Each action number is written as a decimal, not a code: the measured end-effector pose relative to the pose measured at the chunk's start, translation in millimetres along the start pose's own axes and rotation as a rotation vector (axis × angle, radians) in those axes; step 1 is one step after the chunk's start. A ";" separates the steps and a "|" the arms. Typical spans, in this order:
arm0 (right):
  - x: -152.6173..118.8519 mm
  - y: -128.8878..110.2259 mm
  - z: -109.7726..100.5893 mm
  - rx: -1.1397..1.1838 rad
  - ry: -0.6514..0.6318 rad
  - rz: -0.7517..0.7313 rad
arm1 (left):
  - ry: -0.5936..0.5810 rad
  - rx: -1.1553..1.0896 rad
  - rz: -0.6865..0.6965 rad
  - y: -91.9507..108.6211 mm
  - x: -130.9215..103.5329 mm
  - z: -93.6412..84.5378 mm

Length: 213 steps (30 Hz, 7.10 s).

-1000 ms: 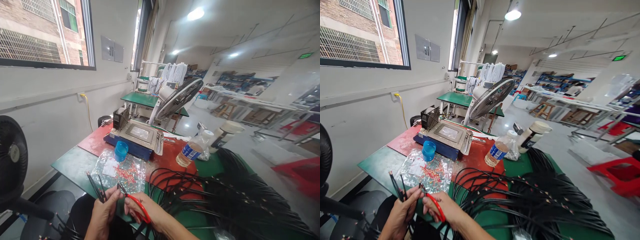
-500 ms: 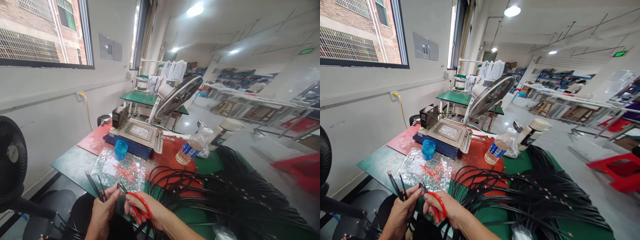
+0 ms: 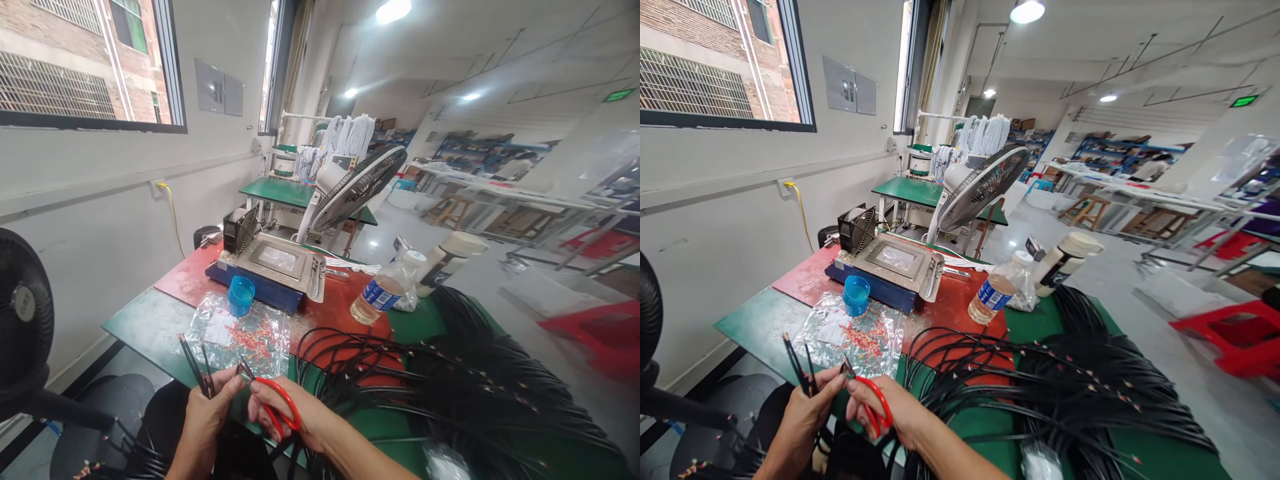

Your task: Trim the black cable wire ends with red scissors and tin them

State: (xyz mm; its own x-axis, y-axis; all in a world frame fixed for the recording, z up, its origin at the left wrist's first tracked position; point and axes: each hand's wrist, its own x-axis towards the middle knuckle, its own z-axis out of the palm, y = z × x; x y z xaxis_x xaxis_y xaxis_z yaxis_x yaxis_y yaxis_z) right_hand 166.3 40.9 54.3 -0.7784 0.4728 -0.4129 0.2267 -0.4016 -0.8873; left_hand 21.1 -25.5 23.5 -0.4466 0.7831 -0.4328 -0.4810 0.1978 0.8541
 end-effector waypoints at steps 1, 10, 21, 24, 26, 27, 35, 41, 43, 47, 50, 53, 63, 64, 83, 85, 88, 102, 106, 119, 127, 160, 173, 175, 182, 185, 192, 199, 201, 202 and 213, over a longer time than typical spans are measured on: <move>0.1 0.0 0.1 -0.003 0.001 0.001 | 0.006 0.004 0.006 1.8 -0.9 0.9; 0.2 2.5 0.1 -0.003 -0.004 -0.010 | 0.033 0.006 0.009 10.2 -5.2 5.9; 0.7 2.4 0.5 0.024 -0.005 -0.004 | 0.030 0.020 0.007 9.9 -4.6 4.9; 1.4 4.5 -0.8 0.014 -0.011 0.000 | 0.038 0.021 0.010 8.0 -3.5 4.5; 1.8 5.8 -1.2 0.013 -0.006 -0.001 | 0.048 0.018 0.013 6.9 -3.3 4.5; 1.9 6.3 -1.2 0.014 -0.005 0.001 | 0.052 0.016 0.015 6.6 -3.4 4.5; 0.5 5.4 -2.2 0.023 -0.029 0.015 | 0.073 0.020 0.021 5.6 -3.8 4.0; -2.0 2.4 -1.2 0.030 -0.035 0.025 | 0.071 0.044 0.037 -0.6 0.3 0.3; -1.8 3.0 -1.5 0.023 -0.033 0.028 | 0.069 0.063 0.043 -2.5 2.1 -1.7; -1.3 3.0 -3.1 -0.002 -0.038 0.057 | 0.066 0.087 0.048 -5.7 4.4 -4.8; -2.7 0.0 -4.3 -0.011 -0.045 0.091 | 0.056 0.096 0.068 -6.9 5.4 -5.7; -5.5 -3.9 -5.5 -0.005 -0.052 0.106 | 0.044 0.115 0.092 -7.6 5.9 -6.0; -6.3 -4.4 -7.7 0.043 -0.064 0.185 | 0.021 0.223 0.176 -11.6 1.4 -7.3; -6.1 -3.9 -7.7 0.048 -0.059 0.182 | 0.020 0.230 0.183 -11.2 0.3 -6.7; 1.3 8.3 0.6 -0.055 0.087 -0.070 | -0.066 0.217 0.190 -8.0 -0.1 -6.0; 1.4 7.1 -0.5 -0.064 0.075 -0.064 | -0.078 0.207 0.182 -7.2 -1.1 -5.6; 0.5 3.8 -0.8 0.116 -0.037 0.076 | -0.091 0.196 0.176 -5.2 -3.2 -4.4; -8.4 -21.7 -19.4 0.048 0.212 -0.251 | 0.005 0.131 0.077 -13.3 -7.6 -3.8; -5.7 -18.9 -24.6 -0.079 0.307 -0.289 | -0.031 0.100 0.024 -12.3 -13.4 2.2; -1.1 -5.3 -16.2 -0.129 0.305 -0.289 | -0.102 -0.009 0.007 -7.3 -28.5 19.6; -3.9 -7.8 -13.3 -0.194 0.269 -0.334 | -0.118 0.047 0.014 -10.0 -28.4 16.6; -1.7 -5.3 -7.2 -0.026 0.285 -0.200 | -0.157 0.068 -0.068 1.6 -39.0 26.0; 2.0 2.3 -9.5 -0.121 0.276 -0.276 | -0.151 0.034 -0.063 -0.4 -41.1 26.5; 1.7 2.3 -9.4 -0.116 0.274 -0.278 | -0.176 0.036 -0.079 1.0 -41.4 26.4; 1.1 3.6 -8.9 -0.206 0.307 -0.313 | -0.164 0.076 -0.048 -7.6 -34.6 19.8; 2.0 3.7 -4.9 -0.133 0.352 -0.274 | -0.103 0.145 0.023 -18.6 -27.3 13.6; 1.4 -0.9 0.5 0.147 0.268 -0.132 | -0.121 0.040 0.001 -20.0 -29.3 16.9; 3.2 3.1 0.7 0.079 0.280 -0.135 | -0.169 -0.003 -0.077 -8.0 -36.1 17.8; 3.7 5.1 0.1 -0.011 0.309 -0.166 | -0.157 -0.014 -0.089 -9.1 -34.1 15.9; 3.3 5.6 -0.1 -0.082 0.329 -0.194 | -0.152 -0.022 -0.092 -9.9 -33.1 15.2; -0.9 11.0 5.9 -0.435 0.345 -0.398 | -0.179 -0.105 -0.102 -11.0 -28.9 9.2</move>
State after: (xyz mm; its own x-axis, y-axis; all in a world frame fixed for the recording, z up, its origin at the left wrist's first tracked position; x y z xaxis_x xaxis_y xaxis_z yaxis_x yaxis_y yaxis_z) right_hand 166.0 31.5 46.1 -0.6364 0.7712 -0.0158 0.2326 0.1724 -0.9572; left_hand 46.2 -45.0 29.3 -0.2553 0.8563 -0.4490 -0.5968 0.2258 0.7700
